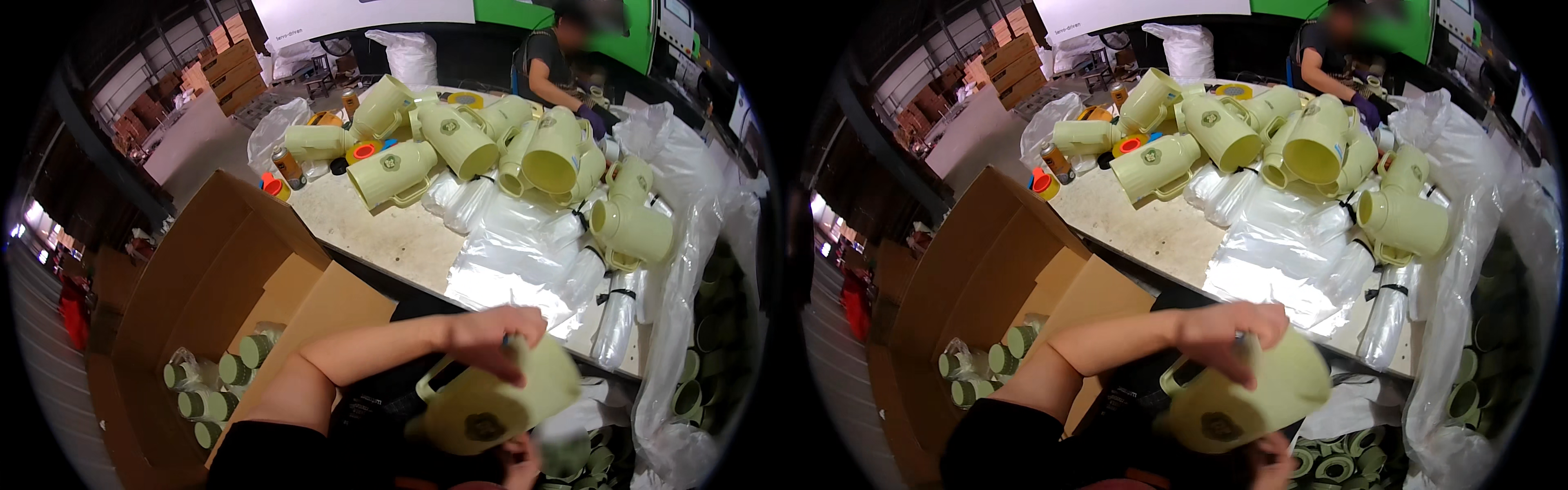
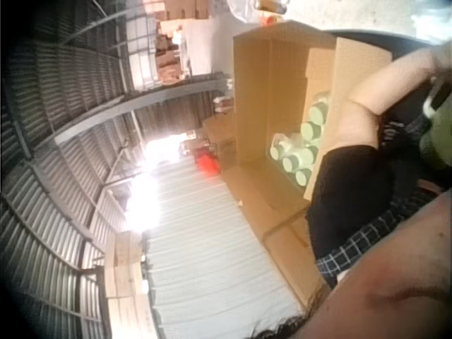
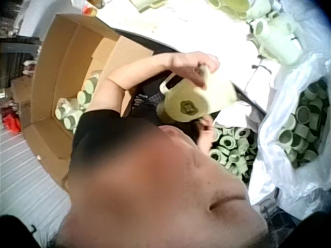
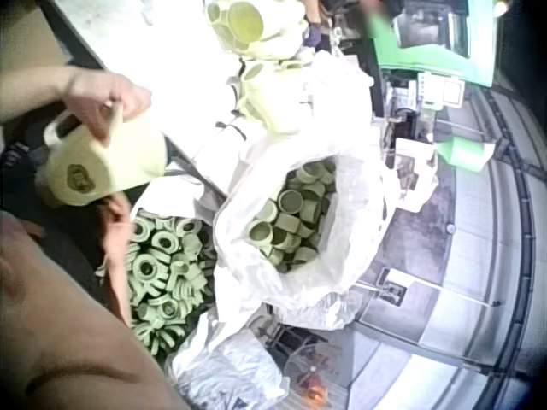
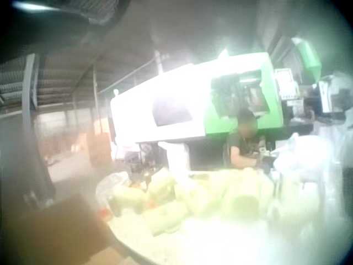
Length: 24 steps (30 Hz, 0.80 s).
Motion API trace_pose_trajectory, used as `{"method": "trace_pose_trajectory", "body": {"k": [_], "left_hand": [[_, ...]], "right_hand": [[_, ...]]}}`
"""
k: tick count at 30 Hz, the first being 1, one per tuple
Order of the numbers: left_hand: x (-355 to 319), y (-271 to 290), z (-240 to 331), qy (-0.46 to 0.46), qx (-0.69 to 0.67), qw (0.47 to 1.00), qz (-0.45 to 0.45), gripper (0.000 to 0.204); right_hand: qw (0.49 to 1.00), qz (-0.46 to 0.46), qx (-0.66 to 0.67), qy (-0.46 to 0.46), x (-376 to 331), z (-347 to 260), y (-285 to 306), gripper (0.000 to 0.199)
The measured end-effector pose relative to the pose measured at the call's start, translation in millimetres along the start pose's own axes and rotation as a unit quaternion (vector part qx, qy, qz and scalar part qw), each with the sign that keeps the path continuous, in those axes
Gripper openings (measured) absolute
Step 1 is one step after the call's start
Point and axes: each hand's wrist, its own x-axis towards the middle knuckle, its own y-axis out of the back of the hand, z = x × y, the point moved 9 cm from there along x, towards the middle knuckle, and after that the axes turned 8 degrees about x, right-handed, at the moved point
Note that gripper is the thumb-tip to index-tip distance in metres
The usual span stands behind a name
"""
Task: The person picks up a light-colored plastic jug, fits a green ring onto the base, and then places the jug inside a clear plastic bag before putting it into a cardboard box.
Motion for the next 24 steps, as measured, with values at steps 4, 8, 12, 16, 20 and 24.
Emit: {"method": "trace_pose_trajectory", "body": {"k": [4,8,12,16,20,24], "left_hand": [[-15,-64,-40,0.132,0.220,0.963,-0.083,0.085],[-46,-45,-38,0.325,0.213,0.917,-0.085,0.090],[-100,-39,-49,0.312,0.141,0.940,0.002,0.065],[-127,-40,-53,0.377,0.083,0.919,0.077,0.042],[-100,-46,-29,0.261,0.106,0.957,0.072,0.039],[-109,-77,-38,0.255,0.160,0.953,0.038,0.039]], "right_hand": [[0.955,0.115,-0.270,-0.047,0,178,124,0.066],[0.900,0.124,-0.413,-0.071,22,252,177,0.062],[0.895,0.144,-0.415,-0.072,154,207,166,0.062],[0.903,0.152,-0.395,-0.073,189,178,163,0.061],[0.920,0.118,-0.358,-0.107,78,233,157,0.061],[0.930,0.073,-0.302,-0.196,-63,280,136,0.061]]}}
